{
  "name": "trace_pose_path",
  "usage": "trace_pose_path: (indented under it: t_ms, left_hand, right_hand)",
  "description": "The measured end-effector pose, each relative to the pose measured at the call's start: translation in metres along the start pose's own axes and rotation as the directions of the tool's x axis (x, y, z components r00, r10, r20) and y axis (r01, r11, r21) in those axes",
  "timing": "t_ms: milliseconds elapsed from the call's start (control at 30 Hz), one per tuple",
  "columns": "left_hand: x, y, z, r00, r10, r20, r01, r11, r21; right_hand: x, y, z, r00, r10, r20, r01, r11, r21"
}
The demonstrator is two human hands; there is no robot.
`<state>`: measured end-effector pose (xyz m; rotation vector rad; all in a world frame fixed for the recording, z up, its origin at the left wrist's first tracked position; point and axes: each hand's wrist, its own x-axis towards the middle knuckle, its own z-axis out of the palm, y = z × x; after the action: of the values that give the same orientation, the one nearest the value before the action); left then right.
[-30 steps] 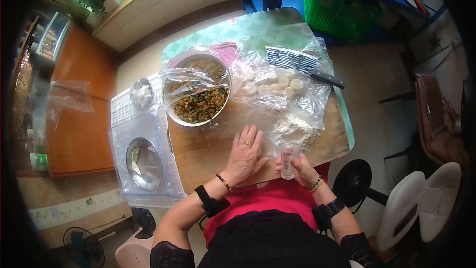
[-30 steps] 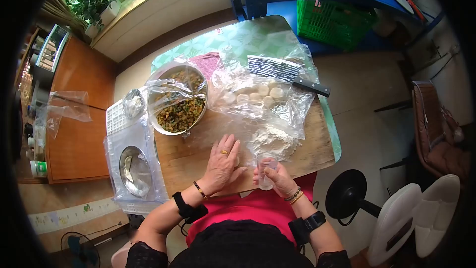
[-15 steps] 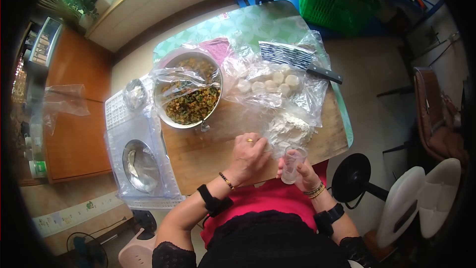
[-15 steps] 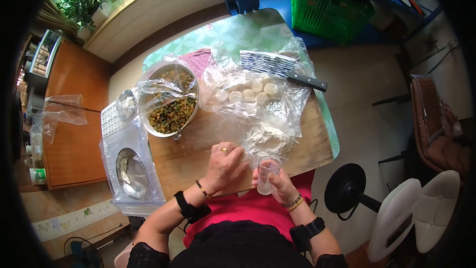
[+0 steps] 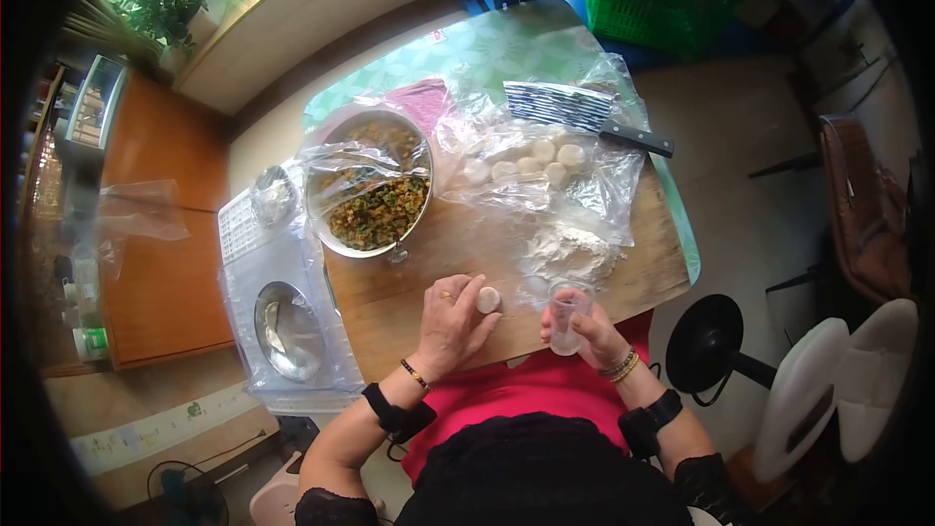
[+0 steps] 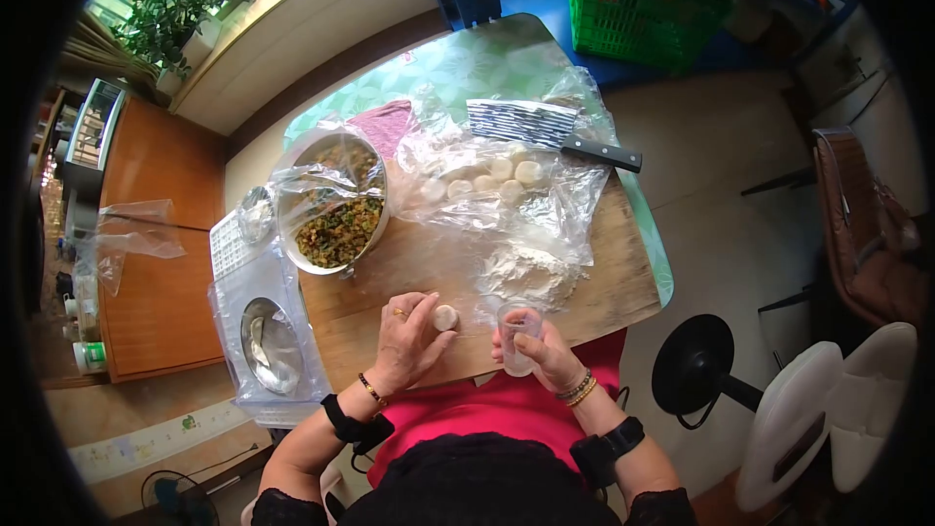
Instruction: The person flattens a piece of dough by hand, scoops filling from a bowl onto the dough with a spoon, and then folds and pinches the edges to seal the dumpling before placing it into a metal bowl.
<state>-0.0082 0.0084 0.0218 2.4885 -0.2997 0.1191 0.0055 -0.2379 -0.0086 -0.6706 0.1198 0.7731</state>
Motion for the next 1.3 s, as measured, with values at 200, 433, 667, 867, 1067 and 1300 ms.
trace_pose_path:
  t_ms: [200,433,667,867,1067,1300]
  left_hand:
    - [0.004,-0.014,0.014,0.987,0.067,0.147,-0.078,0.995,0.068]
    - [0.012,0.008,-0.003,1.000,-0.018,-0.023,0.021,0.988,0.152]
    - [-0.001,-0.010,0.015,0.984,-0.070,0.162,0.059,0.996,0.073]
    - [0.013,-0.002,0.013,0.998,0.039,0.050,-0.045,0.989,0.138]
    - [0.015,-0.016,0.045,0.972,-0.016,0.234,-0.060,0.947,0.314]
    - [0.022,-0.009,0.031,0.977,-0.041,0.211,0.001,0.982,0.187]
  right_hand:
    - [0.008,0.010,-0.006,0.998,0.051,-0.031,-0.054,0.994,-0.097]
    - [0.011,0.012,-0.011,0.997,0.062,-0.043,-0.062,0.998,-0.016]
    - [0.012,0.011,-0.009,0.996,0.067,-0.050,-0.069,0.997,-0.031]
    - [0.012,0.008,-0.007,0.997,0.068,-0.040,-0.068,0.998,-0.005]
    - [0.012,0.010,-0.009,0.998,0.057,-0.040,-0.057,0.998,-0.006]
    - [0.012,0.007,-0.008,0.995,0.076,-0.067,-0.081,0.995,-0.064]
